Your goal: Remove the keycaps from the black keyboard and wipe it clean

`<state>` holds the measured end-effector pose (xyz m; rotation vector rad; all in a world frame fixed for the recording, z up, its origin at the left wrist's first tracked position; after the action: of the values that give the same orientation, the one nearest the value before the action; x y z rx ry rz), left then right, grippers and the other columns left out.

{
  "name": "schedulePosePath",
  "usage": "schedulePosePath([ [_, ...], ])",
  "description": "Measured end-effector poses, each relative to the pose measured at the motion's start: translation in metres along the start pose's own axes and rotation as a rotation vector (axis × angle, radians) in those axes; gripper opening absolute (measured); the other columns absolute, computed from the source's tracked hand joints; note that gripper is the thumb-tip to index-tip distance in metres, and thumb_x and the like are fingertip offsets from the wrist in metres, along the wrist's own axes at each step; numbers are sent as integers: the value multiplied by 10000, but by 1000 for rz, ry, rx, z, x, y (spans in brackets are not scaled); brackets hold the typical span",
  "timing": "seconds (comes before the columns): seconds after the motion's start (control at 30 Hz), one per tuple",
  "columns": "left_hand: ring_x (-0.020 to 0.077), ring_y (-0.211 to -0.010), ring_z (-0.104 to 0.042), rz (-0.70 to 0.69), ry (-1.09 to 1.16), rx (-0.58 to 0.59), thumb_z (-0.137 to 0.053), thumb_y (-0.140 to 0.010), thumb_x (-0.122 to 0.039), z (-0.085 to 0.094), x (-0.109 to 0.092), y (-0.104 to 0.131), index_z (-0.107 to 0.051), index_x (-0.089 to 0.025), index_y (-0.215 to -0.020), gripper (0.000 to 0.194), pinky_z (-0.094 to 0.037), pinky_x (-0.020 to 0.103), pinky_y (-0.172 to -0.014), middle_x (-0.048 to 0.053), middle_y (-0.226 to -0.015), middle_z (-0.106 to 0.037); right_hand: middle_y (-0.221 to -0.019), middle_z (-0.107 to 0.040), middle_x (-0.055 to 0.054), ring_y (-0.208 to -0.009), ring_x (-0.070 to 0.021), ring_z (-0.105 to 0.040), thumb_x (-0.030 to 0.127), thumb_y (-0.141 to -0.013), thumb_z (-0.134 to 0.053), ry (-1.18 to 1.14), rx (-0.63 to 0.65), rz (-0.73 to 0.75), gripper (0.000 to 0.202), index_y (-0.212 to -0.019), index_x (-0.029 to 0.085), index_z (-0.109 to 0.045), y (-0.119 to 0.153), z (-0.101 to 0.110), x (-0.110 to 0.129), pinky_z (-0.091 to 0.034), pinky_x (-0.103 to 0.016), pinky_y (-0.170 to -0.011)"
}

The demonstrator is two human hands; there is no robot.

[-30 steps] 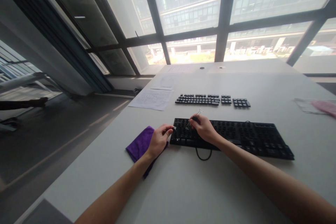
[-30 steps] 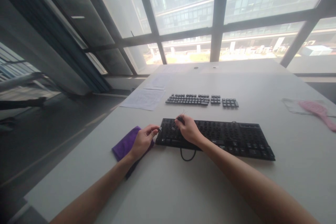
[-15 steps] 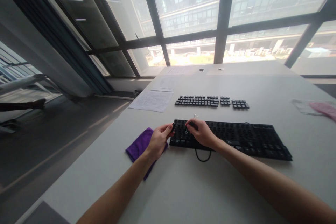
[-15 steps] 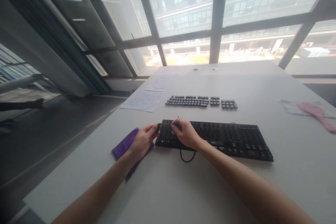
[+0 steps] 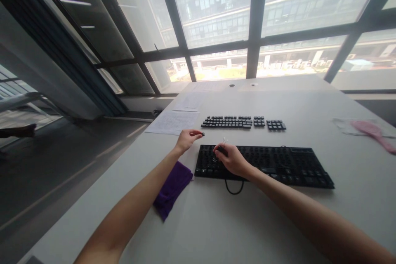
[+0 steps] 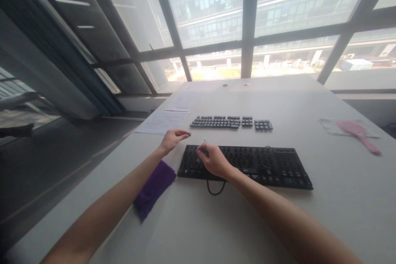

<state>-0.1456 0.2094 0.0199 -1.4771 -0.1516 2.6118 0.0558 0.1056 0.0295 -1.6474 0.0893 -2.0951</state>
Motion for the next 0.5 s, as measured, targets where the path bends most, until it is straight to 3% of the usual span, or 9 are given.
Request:
schedulePosePath([
  [0.2,207,-752,-707,-114,-145,49,-780,-703,-291,-11,6,-36,-767,-191,-780,127,-551,321,-774,37,-769,-761,-659,-599,7,-614,-142,-538,243,-909,-554,2,-1,-9,131,-907,174,-666,-1,-1,-2,-423,-252,-628],
  [0.5,198,-806,-688,-343,-251,20,-731,-782,-257,-11,1,-40,-764,-197,-789,69,-545,313,-811,44,-858,-754,-656,-583,17,-597,-131,-516,255,-922,-549,-21,20,-39,129,-920,183,-656,-1,-2,-3,-413,-247,-619],
])
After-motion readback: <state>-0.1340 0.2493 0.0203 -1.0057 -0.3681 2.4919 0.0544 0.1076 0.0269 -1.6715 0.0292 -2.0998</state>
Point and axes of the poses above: each hand's wrist, its own y-axis away from the middle knuckle, its own z-axis out of the back of the hand, x = y × z, the point moved 9 cm from there along -y, towards the middle knuckle
